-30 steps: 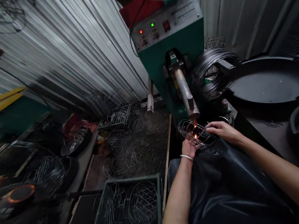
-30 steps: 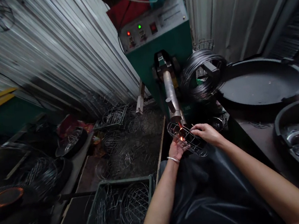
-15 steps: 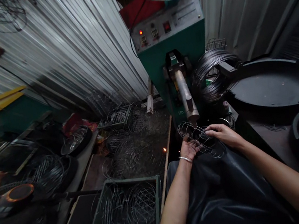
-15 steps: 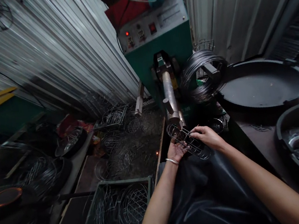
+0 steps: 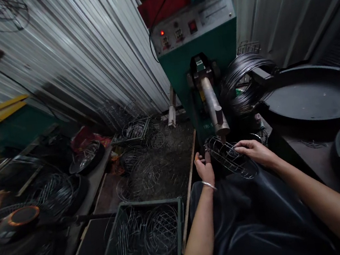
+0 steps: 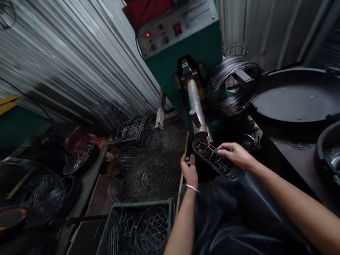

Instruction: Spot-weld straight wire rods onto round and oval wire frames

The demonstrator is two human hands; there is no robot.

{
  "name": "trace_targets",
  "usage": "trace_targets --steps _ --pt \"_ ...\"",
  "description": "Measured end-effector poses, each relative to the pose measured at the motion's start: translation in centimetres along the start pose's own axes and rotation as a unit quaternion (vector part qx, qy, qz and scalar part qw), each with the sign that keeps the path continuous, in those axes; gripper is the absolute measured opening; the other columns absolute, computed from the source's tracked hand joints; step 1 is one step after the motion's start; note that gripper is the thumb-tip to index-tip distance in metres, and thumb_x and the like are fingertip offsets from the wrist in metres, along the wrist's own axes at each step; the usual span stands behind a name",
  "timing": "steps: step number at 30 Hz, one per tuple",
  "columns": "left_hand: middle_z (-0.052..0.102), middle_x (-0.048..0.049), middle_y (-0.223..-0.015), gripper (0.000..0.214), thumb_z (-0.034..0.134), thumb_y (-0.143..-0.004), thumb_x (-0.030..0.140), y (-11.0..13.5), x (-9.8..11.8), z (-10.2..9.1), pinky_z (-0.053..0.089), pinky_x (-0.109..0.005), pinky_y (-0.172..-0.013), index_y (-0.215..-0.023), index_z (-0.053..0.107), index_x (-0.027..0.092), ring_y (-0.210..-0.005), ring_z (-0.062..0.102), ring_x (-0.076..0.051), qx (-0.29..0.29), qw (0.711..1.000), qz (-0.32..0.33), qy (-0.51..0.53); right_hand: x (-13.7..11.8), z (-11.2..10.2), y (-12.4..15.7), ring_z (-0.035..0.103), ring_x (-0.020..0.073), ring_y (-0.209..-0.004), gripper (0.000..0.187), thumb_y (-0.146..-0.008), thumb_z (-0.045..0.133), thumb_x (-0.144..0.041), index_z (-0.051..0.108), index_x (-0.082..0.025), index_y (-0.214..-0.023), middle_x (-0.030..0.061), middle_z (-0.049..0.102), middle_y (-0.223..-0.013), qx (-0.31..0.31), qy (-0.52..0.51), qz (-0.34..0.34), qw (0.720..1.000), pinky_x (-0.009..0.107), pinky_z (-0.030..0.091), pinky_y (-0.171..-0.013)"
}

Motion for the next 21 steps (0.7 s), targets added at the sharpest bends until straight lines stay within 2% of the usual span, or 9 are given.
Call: trace_targets --steps 1,3,5,7,11,15,19,21 --pt "0.056 -0.0118 -0.111 0.059 0.05 -0.081 0.055 0.2 0.5 -0.3 0.045 -0.034 -0.087 -0.124 0.048 0.016 -0.101 0.055 -0.02 0.017 0.995 0.091 -0.041 -0.1 0.0 0.0 0.056 0.0146 -0.062 0.035 -0.067 0.061 -0.05 0.066 -0.017 -0.077 0.0014 0.064 -0.068 -0.002 -0.001 0.001 1.0 0.026 0.045 -0.062" --pt "0.058 -0.0123 -0.111 0.058 0.057 -0.078 0.054 0.2 1.7 -0.3 0.042 -0.036 -0.092 -0.122 0.052 0.016 -0.106 0.053 -0.022 0.004 0.966 0.228 -0.123 -0.3 0.1 0.1 0.057 0.0148 -0.062 0.034 -0.067 0.061 -0.049 0.066 -0.017 -0.077 0.0015 0.064 -0.068 -0.004 -0.006 0.003 1.0 0.026 0.045 -0.062" --pt "0.061 -0.0121 -0.104 0.051 0.059 -0.078 0.051 0.0 2.7 0.1 0.043 -0.037 -0.09 -0.114 0.057 0.015 -0.102 0.054 -0.023 -0.021 0.928 0.316 -0.197 -0.3 0.2 0.1 0.057 0.0152 -0.062 0.034 -0.067 0.061 -0.049 0.066 -0.017 -0.077 0.0016 0.065 -0.068 -0.003 -0.008 0.003 1.0 0.026 0.045 -0.061" --pt "0.063 -0.0112 -0.095 0.041 0.057 -0.081 0.048 -0.6 3.3 0.7 0.045 -0.037 -0.083 -0.105 0.061 0.015 -0.092 0.056 -0.022 -0.011 0.902 0.358 -0.241 -0.1 0.2 0.1 0.057 0.0154 -0.062 0.033 -0.068 0.06 -0.048 0.065 -0.017 -0.076 0.0017 0.065 -0.067 -0.001 -0.002 -0.001 1.0 0.027 0.045 -0.061" --pt "0.063 -0.0113 -0.087 0.032 0.056 -0.083 0.043 -1.3 2.9 1.6 0.045 -0.034 -0.074 -0.092 0.062 0.013 -0.082 0.055 -0.021 0.027 0.88 0.399 -0.255 0.3 0.3 -0.1 0.057 0.016 -0.063 0.032 -0.07 0.058 -0.048 0.065 -0.017 -0.077 0.0015 0.065 -0.066 0.014 0.03 -0.02 0.999 0.027 0.045 -0.061" --pt "0.062 -0.0113 -0.087 0.031 0.055 -0.084 0.041 -1.0 2.5 2.0 0.044 -0.034 -0.074 -0.092 0.062 0.012 -0.082 0.054 -0.021 0.047 0.886 0.383 -0.258 -0.2 0.4 0.1 0.058 0.0171 -0.066 0.031 -0.071 0.056 -0.046 0.066 -0.018 -0.076 0.0016 0.065 -0.068 0.048 0.07 -0.05 0.995 0.027 0.044 -0.064" --pt "0.062 -0.0118 -0.094 0.033 0.054 -0.084 0.043 -0.2 2.8 1.4 0.042 -0.038 -0.078 -0.099 0.062 0.015 -0.091 0.054 -0.024 0.059 0.892 0.349 -0.283 -0.6 1.1 1.1 0.06 0.0188 -0.07 0.029 -0.073 0.055 -0.045 0.067 -0.019 -0.076 0.0024 0.067 -0.072 0.073 0.086 -0.074 0.991 0.028 0.045 -0.065" --pt "0.062 -0.0116 -0.099 0.035 0.055 -0.083 0.044 0.0 2.9 0.6 0.042 -0.038 -0.08 -0.103 0.062 0.016 -0.096 0.053 -0.024 0.044 0.896 0.35 -0.269 -0.4 1.7 1.7 0.061 0.0195 -0.072 0.03 -0.075 0.054 -0.046 0.067 -0.019 -0.078 0.003 0.068 -0.073 0.078 0.084 -0.081 0.99 0.028 0.046 -0.066"
Point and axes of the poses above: each hand's wrist, its own y-axis away from the middle knuckle, its own z-axis out of the palm, x = y × z, the point moved 1 cm from there along -y, towards the middle knuckle
